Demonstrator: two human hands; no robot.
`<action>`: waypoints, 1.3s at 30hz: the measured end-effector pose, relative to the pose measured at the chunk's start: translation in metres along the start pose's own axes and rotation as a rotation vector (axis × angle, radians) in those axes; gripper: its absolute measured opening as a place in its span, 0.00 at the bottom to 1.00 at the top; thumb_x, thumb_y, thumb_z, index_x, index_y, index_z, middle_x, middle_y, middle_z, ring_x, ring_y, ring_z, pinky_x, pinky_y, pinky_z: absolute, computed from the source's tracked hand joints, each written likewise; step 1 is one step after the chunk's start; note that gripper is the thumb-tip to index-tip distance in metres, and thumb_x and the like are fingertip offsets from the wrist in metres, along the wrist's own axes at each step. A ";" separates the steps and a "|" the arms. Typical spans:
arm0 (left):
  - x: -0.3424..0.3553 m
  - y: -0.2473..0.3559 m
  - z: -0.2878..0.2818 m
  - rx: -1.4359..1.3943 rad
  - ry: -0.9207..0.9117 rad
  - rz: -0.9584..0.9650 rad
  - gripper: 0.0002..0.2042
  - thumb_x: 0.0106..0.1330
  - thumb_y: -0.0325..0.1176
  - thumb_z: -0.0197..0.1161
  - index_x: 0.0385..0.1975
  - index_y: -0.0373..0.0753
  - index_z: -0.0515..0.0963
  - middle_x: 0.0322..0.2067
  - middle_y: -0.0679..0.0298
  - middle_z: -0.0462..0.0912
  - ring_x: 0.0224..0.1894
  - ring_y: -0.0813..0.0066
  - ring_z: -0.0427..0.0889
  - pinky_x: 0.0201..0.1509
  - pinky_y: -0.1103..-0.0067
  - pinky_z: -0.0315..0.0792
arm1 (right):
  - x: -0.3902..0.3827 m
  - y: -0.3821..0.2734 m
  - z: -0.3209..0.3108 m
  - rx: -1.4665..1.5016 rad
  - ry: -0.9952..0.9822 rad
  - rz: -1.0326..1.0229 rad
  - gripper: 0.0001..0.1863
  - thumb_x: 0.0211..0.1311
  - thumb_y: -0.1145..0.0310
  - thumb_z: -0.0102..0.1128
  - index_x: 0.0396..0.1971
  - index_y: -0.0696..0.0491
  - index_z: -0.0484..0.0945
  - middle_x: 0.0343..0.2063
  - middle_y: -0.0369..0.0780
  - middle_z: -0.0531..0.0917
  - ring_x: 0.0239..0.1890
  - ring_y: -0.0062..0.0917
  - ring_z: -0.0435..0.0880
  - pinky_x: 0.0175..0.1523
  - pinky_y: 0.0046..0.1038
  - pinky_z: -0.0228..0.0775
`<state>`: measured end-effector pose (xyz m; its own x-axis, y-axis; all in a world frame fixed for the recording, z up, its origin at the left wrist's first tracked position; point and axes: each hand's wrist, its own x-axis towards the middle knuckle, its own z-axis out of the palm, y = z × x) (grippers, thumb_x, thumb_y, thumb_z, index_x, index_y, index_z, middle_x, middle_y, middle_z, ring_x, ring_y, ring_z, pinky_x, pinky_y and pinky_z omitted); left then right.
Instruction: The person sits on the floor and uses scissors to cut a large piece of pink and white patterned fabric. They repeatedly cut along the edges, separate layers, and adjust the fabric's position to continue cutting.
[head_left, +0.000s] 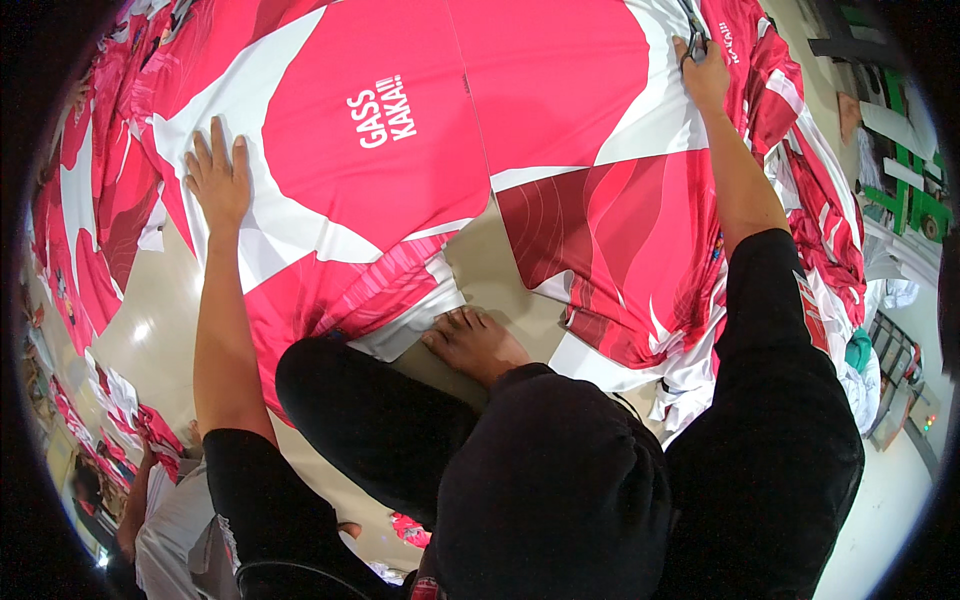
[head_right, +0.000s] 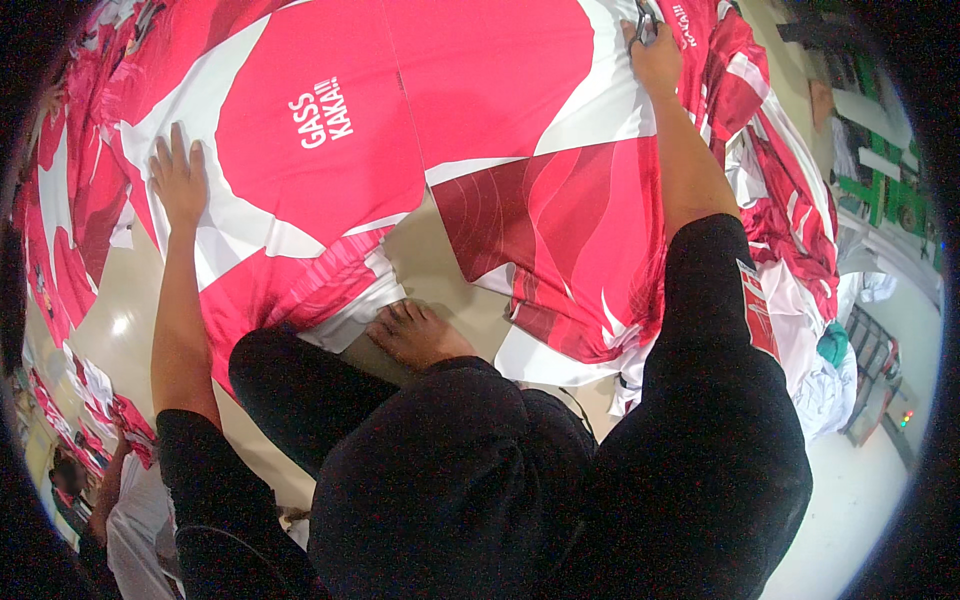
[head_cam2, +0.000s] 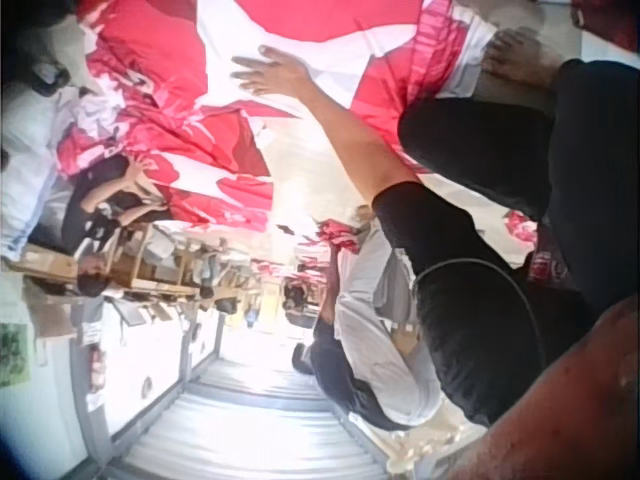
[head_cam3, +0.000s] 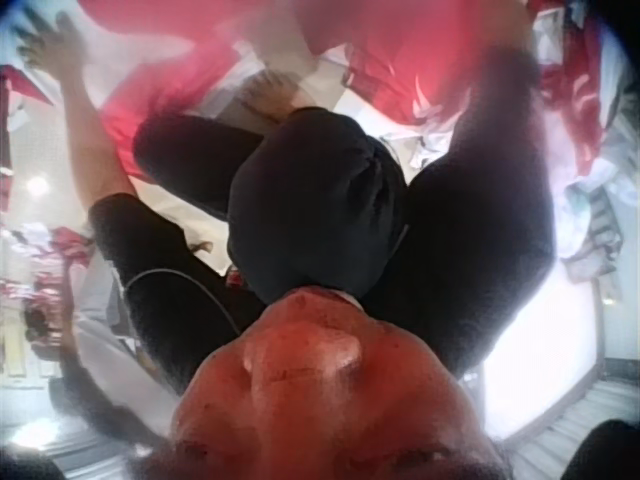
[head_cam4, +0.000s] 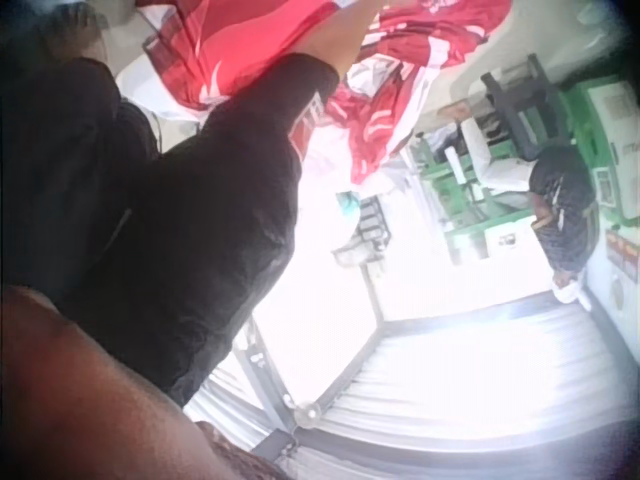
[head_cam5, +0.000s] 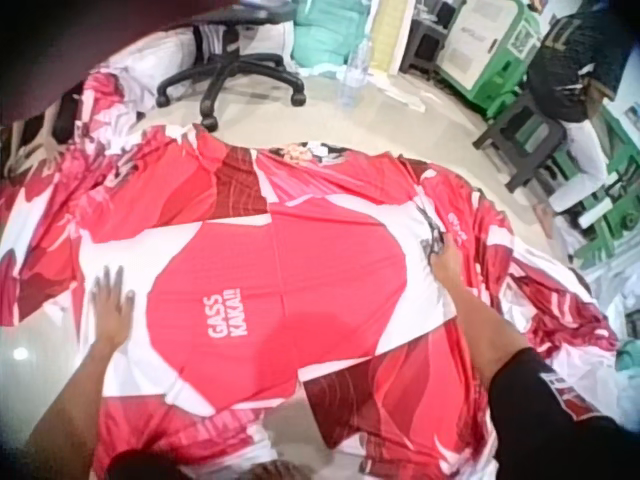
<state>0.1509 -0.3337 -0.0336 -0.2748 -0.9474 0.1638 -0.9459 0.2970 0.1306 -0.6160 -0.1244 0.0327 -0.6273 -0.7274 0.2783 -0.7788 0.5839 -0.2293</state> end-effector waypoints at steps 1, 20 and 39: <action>0.001 -0.002 -0.001 -0.001 0.002 0.003 0.34 0.81 0.64 0.43 0.83 0.60 0.56 0.81 0.45 0.53 0.80 0.27 0.49 0.80 0.38 0.45 | 0.001 -0.001 -0.001 -0.013 -0.002 0.001 0.40 0.63 0.34 0.69 0.56 0.57 0.79 0.48 0.53 0.88 0.53 0.51 0.88 0.58 0.45 0.77; 0.041 0.142 -0.031 -0.387 0.123 0.386 0.31 0.81 0.52 0.54 0.80 0.48 0.61 0.79 0.46 0.58 0.82 0.37 0.52 0.82 0.43 0.46 | -0.170 -0.110 -0.032 0.404 0.215 -0.009 0.35 0.60 0.58 0.81 0.60 0.65 0.76 0.53 0.54 0.84 0.56 0.46 0.85 0.64 0.41 0.74; -0.179 0.185 -0.100 -0.140 -0.640 0.884 0.38 0.75 0.63 0.53 0.82 0.58 0.58 0.84 0.53 0.47 0.84 0.38 0.42 0.81 0.34 0.36 | -0.334 -0.046 -0.086 0.285 0.084 0.094 0.33 0.56 0.63 0.83 0.57 0.63 0.77 0.61 0.53 0.82 0.63 0.49 0.81 0.67 0.42 0.72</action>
<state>0.0427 -0.0973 0.0595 -0.9225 -0.2683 -0.2774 -0.3543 0.8737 0.3332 -0.3711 0.1228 0.0309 -0.7036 -0.6360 0.3169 -0.6925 0.5139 -0.5064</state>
